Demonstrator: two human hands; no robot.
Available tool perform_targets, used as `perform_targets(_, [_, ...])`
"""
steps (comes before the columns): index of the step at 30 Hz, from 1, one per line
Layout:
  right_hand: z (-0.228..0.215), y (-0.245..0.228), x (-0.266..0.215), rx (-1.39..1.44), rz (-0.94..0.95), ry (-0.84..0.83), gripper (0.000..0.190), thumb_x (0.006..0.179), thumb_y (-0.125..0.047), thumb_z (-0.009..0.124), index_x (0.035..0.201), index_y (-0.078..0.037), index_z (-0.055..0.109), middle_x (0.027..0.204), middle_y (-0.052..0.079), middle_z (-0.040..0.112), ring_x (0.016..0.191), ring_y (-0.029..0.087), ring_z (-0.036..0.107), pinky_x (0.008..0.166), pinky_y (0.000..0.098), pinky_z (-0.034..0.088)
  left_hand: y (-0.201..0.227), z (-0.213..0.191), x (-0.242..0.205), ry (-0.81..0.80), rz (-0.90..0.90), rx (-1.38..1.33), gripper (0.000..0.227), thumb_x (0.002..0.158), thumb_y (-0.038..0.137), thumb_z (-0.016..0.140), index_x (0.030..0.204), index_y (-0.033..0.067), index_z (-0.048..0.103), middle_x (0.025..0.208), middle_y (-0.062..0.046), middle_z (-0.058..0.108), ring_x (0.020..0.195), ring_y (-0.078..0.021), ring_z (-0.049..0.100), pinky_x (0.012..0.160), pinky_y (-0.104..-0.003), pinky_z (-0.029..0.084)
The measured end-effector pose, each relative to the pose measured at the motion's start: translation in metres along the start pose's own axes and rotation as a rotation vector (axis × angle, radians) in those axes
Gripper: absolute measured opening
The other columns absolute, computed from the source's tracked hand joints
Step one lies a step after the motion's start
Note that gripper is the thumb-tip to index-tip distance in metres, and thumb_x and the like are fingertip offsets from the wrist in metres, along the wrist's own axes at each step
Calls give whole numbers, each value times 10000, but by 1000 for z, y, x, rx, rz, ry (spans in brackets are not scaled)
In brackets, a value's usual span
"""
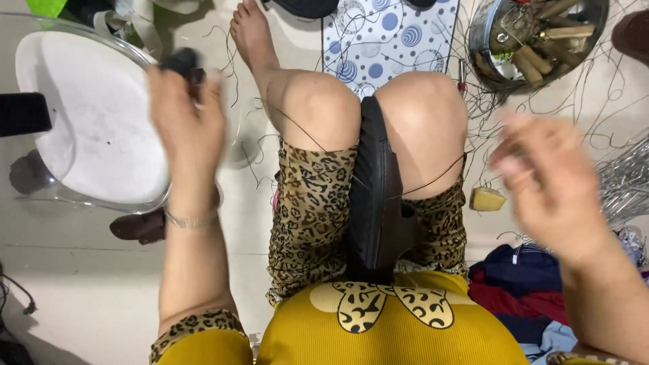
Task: Hand-stitching the sole of a sandal to repair it using a needle and thread.
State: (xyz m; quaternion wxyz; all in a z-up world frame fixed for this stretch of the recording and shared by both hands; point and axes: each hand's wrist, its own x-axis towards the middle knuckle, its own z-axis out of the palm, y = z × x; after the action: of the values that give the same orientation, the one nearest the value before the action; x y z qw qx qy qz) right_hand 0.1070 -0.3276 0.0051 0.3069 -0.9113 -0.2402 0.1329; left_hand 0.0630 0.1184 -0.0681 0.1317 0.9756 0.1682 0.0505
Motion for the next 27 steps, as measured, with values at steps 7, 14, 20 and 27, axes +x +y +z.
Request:
perform_targets(7, [15, -41, 13, 210, -261, -373, 530, 928, -6, 659, 1430, -154, 575, 925, 28, 604, 577, 119, 515, 452, 260, 484, 111, -42, -45, -734, 402, -693, 1049, 813, 475, 822, 1547, 21, 226, 1391, -159, 414, 1133, -316, 488, 877, -372, 616])
perform_targets(14, [7, -55, 23, -79, -272, -418, 587, 882, 28, 647, 1407, -233, 616, 1007, 32, 667, 430, 157, 516, 238, 334, 461, 114, -32, -55, -765, 570, -550, 1107, 864, 483, 833, 1588, -23, 166, 1692, -199, 199, 1550, -347, 347, 944, -498, 583])
perform_targets(20, [-4, -71, 17, -547, -251, -543, 686, 822, -141, 665, 1446, -406, 557, 897, -14, 604, 429, 233, 607, 359, 431, 549, 113, -14, -74, -528, 618, -527, 985, 927, 546, 790, 1550, -61, 329, 1654, -244, 299, 1522, -349, 457, 843, -456, 631])
perform_targets(27, [34, -82, 52, -246, -130, -676, 185, 1062, -289, 486, 1067, -118, 557, 732, 44, 644, 507, 273, 674, 406, 484, 573, 107, -7, -79, -449, 633, -627, 1043, 860, 510, 851, 1524, -105, 333, 1627, -263, 311, 1511, -318, 440, 1070, -416, 612])
